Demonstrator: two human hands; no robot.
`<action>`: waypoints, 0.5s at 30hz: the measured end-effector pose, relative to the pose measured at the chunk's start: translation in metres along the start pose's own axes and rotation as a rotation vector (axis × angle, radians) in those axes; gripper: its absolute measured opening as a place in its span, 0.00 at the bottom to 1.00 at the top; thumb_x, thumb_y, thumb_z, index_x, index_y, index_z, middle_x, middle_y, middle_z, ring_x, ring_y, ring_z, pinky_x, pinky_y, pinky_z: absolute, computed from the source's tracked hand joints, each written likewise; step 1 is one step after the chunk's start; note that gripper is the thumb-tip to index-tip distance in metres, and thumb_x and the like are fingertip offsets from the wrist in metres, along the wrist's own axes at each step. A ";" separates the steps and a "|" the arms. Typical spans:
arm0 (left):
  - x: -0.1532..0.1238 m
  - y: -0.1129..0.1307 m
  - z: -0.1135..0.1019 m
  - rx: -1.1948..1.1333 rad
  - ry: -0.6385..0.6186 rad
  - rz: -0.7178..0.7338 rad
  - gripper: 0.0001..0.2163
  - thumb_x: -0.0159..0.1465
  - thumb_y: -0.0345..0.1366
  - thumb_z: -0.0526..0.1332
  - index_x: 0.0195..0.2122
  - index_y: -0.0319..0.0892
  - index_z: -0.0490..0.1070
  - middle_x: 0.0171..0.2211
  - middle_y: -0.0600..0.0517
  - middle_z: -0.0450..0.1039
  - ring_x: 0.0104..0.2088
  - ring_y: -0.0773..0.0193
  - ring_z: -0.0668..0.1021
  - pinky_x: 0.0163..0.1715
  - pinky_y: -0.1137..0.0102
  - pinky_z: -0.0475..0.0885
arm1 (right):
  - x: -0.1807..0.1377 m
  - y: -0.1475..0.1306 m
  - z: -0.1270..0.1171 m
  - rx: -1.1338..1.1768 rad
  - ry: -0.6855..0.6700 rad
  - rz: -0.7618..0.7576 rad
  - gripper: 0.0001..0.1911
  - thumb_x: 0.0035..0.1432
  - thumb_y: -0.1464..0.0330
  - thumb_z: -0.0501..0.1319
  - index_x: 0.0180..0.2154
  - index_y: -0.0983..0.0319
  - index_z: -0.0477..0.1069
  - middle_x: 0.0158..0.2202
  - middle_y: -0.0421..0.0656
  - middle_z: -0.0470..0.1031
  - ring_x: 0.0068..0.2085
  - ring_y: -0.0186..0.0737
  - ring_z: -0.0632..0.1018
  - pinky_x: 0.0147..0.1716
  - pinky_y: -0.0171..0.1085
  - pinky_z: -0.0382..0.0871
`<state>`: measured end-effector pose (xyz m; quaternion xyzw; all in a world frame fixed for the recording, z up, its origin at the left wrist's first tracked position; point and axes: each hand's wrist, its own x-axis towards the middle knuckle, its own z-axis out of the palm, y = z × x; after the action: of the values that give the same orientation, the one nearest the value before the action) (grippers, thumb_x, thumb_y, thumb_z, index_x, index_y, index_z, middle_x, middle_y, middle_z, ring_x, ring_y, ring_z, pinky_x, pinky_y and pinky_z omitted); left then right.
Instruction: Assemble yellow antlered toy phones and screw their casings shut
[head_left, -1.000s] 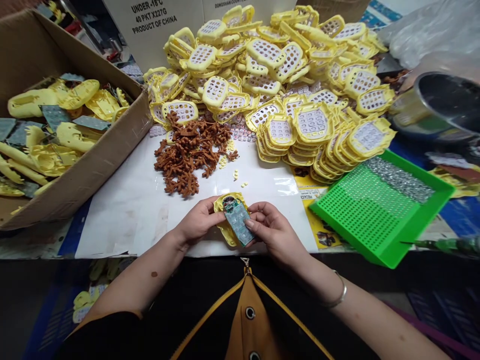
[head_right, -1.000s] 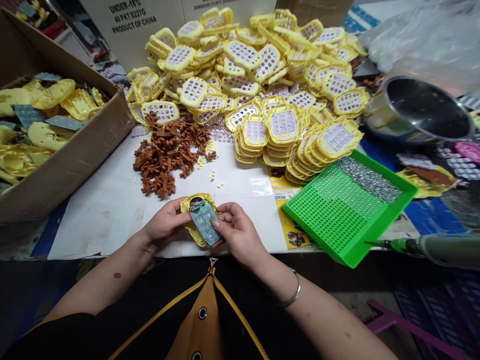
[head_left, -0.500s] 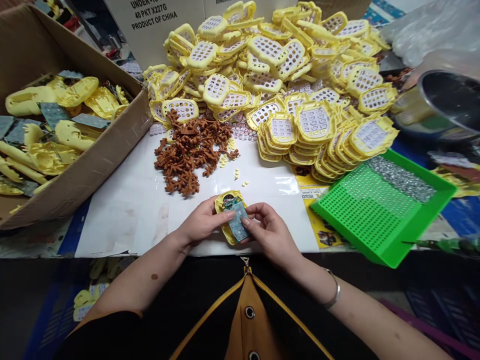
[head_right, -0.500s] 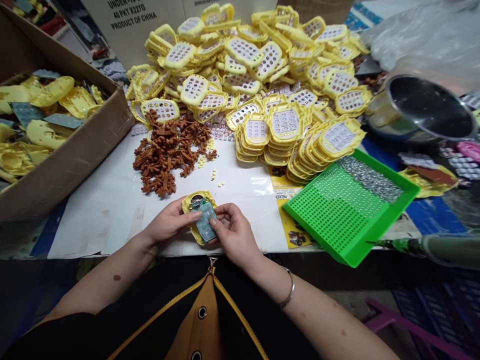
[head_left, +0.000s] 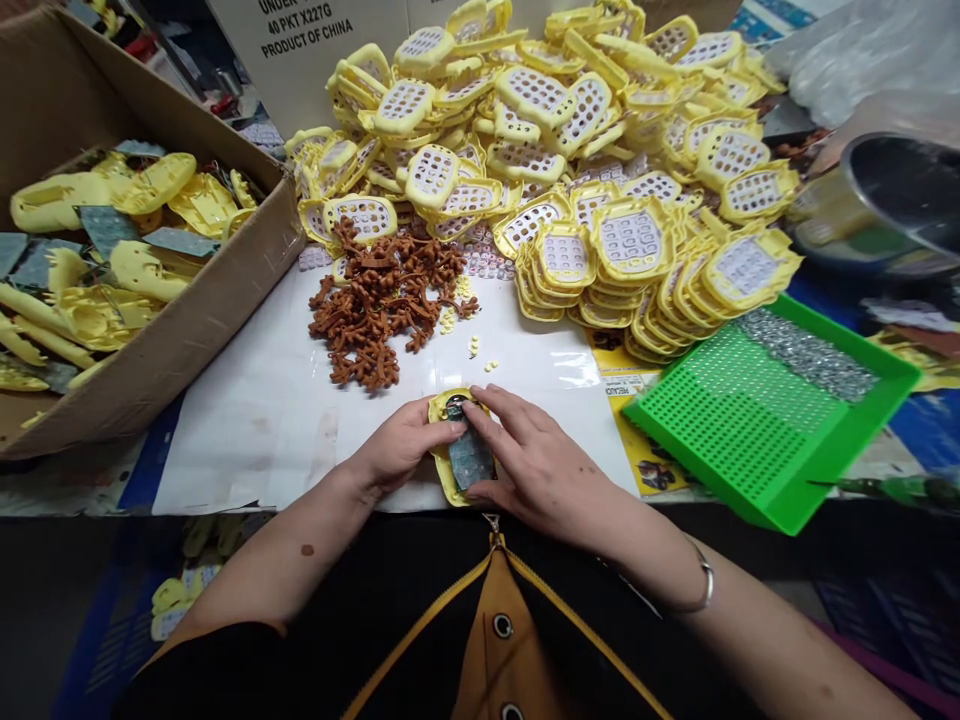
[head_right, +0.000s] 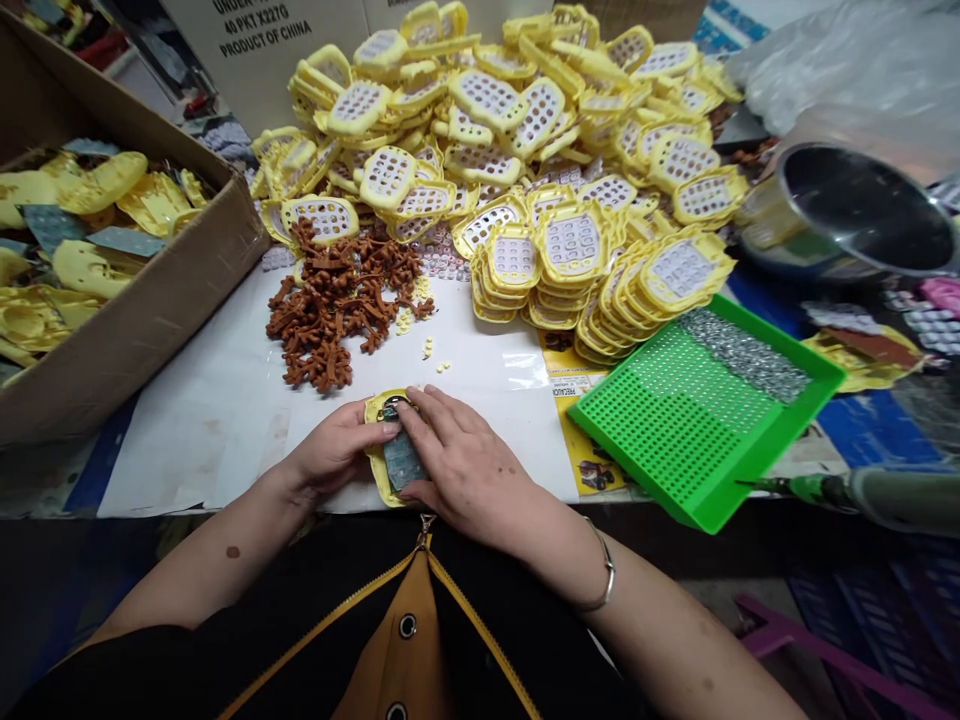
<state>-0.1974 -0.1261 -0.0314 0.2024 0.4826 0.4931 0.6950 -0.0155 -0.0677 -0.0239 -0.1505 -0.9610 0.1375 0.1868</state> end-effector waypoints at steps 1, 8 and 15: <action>0.000 0.000 0.000 0.003 -0.003 -0.001 0.13 0.51 0.33 0.70 0.38 0.38 0.75 0.33 0.51 0.77 0.33 0.64 0.76 0.38 0.69 0.69 | 0.001 0.001 0.002 -0.011 -0.022 -0.001 0.40 0.52 0.59 0.66 0.58 0.77 0.57 0.57 0.67 0.64 0.58 0.63 0.68 0.52 0.56 0.72; 0.003 -0.004 -0.003 0.039 0.001 -0.028 0.12 0.52 0.35 0.69 0.37 0.37 0.75 0.32 0.50 0.76 0.33 0.64 0.75 0.37 0.68 0.68 | 0.004 0.000 0.007 0.025 -0.037 0.014 0.38 0.54 0.57 0.64 0.57 0.77 0.59 0.54 0.68 0.67 0.56 0.63 0.70 0.51 0.58 0.73; 0.004 -0.007 -0.003 0.037 0.001 -0.006 0.13 0.52 0.33 0.69 0.39 0.38 0.75 0.34 0.50 0.76 0.34 0.64 0.75 0.37 0.69 0.69 | 0.005 0.000 0.008 0.062 -0.012 0.040 0.36 0.56 0.58 0.62 0.57 0.76 0.59 0.54 0.67 0.67 0.55 0.62 0.70 0.49 0.60 0.73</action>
<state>-0.1964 -0.1262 -0.0403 0.2134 0.4926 0.4823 0.6922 -0.0235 -0.0673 -0.0297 -0.1630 -0.9541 0.1720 0.1829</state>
